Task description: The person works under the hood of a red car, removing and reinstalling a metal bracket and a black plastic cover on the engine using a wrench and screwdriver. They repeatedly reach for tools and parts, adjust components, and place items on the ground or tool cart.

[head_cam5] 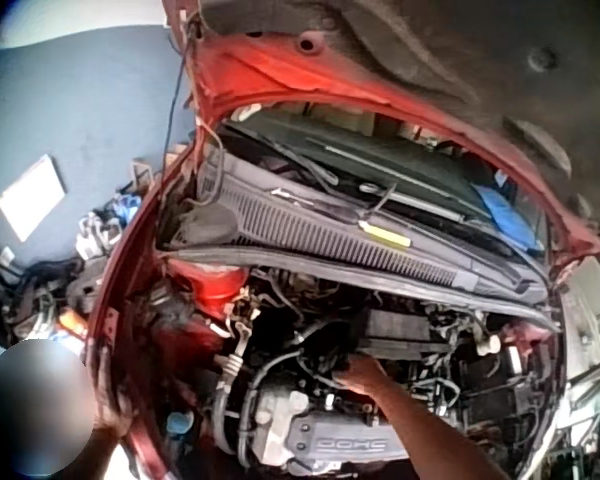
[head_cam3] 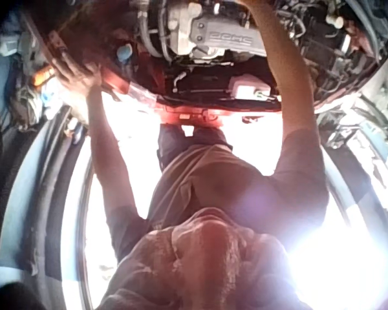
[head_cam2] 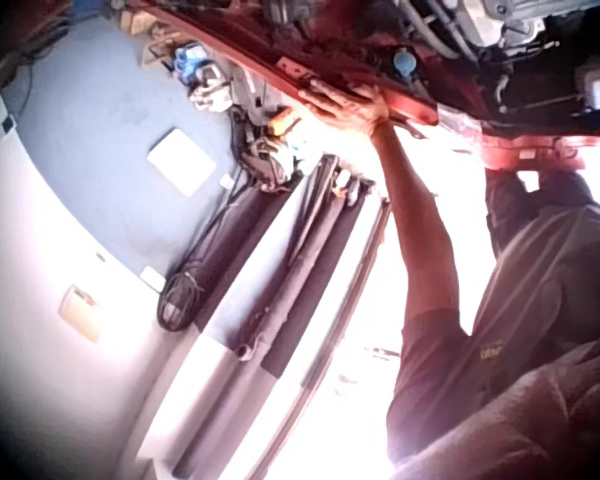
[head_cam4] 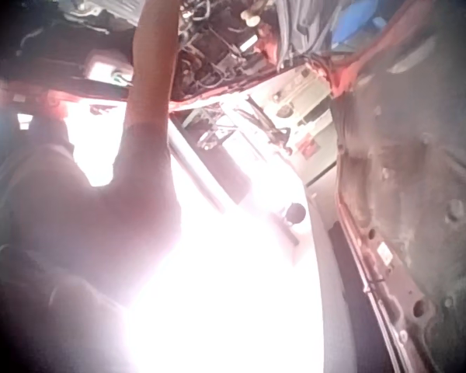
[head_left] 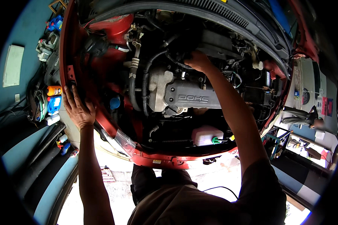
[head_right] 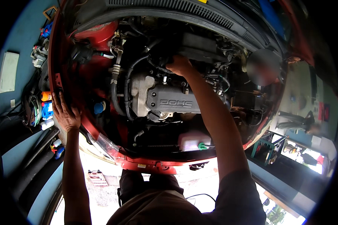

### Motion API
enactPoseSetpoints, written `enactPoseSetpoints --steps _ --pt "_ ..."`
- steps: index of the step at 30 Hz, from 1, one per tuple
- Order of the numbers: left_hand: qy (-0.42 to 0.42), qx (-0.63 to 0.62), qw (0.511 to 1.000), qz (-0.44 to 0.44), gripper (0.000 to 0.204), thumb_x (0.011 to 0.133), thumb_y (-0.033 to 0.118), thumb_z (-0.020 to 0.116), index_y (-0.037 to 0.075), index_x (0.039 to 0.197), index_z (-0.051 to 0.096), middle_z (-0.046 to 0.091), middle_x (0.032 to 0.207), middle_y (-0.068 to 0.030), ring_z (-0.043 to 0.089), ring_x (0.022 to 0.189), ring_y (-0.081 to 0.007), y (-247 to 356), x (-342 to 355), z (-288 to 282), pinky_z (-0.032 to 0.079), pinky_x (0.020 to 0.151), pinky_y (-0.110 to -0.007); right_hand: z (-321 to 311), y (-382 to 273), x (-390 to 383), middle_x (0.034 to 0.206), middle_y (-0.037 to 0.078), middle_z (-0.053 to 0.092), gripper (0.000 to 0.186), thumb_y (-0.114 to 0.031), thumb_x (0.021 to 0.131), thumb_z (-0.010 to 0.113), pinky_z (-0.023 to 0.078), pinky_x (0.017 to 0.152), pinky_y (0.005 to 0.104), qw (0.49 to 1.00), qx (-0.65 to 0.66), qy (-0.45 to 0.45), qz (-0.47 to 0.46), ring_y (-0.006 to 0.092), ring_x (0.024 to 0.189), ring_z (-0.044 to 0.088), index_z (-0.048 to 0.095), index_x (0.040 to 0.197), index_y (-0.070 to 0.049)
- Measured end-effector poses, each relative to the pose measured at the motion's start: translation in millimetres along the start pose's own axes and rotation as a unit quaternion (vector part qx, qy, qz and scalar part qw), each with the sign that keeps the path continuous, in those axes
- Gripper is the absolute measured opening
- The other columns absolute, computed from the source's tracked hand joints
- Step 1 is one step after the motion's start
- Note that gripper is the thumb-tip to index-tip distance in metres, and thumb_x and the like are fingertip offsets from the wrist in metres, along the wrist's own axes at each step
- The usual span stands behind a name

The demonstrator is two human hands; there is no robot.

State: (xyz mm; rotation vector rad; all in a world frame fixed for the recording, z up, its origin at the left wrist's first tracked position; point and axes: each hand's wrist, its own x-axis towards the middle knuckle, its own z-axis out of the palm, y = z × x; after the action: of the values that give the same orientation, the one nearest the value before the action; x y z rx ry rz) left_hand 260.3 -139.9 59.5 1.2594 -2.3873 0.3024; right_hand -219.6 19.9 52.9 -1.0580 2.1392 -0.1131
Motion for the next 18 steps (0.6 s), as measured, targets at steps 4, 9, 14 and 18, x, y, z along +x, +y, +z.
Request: enactPoseSetpoints --steps 4,9,14,18 --pt "-0.008 -0.024 1.0 0.008 0.069 0.096 0.046 0.039 0.01 0.155 0.037 0.031 0.162 -0.0166 0.033 0.143 -0.0408 16 8 7 0.028 0.119 -0.05 19 65 54 0.13 0.019 0.064 0.054 -0.029 0.086 0.067 0.054 0.089 0.0434 0.98 -0.169 0.032 -0.101 0.034 0.11 0.065 0.059 0.135 -0.008" --pt "-0.025 0.003 1.0 -0.011 0.07 0.093 0.042 0.04 0.01 0.155 0.036 0.03 0.162 -0.0174 0.034 0.143 -0.0416 4 -3 -2 0.029 0.118 -0.051 16 27 51 0.135 0.013 0.062 0.063 -0.026 0.087 0.07 0.053 0.096 0.0398 0.999 -0.006 -0.051 0.002 0.0299 0.124 0.058 0.052 0.146 -0.016" --pt "-0.022 -0.002 1.0 -0.007 0.072 0.093 0.043 0.039 0.009 0.156 0.035 0.03 0.162 -0.0172 0.033 0.143 -0.0424 4 -1 -1 0.028 0.119 -0.05 17 29 53 0.128 0.012 0.066 0.064 -0.026 0.088 0.068 0.058 0.075 0.0417 0.984 -0.013 -0.159 0.081 0.0269 0.106 0.065 0.05 0.148 -0.014" --pt "-0.014 0.003 1.0 0.004 0.071 0.095 0.046 0.037 0.009 0.156 0.035 0.03 0.162 -0.0176 0.033 0.143 -0.0419 3 0 1 0.027 0.119 -0.05 21 35 57 0.1 0.014 0.073 0.06 -0.026 0.089 0.068 0.056 0.054 0.0374 0.982 -0.024 -0.162 0.097 0.0237 0.069 0.068 0.051 0.145 -0.011"
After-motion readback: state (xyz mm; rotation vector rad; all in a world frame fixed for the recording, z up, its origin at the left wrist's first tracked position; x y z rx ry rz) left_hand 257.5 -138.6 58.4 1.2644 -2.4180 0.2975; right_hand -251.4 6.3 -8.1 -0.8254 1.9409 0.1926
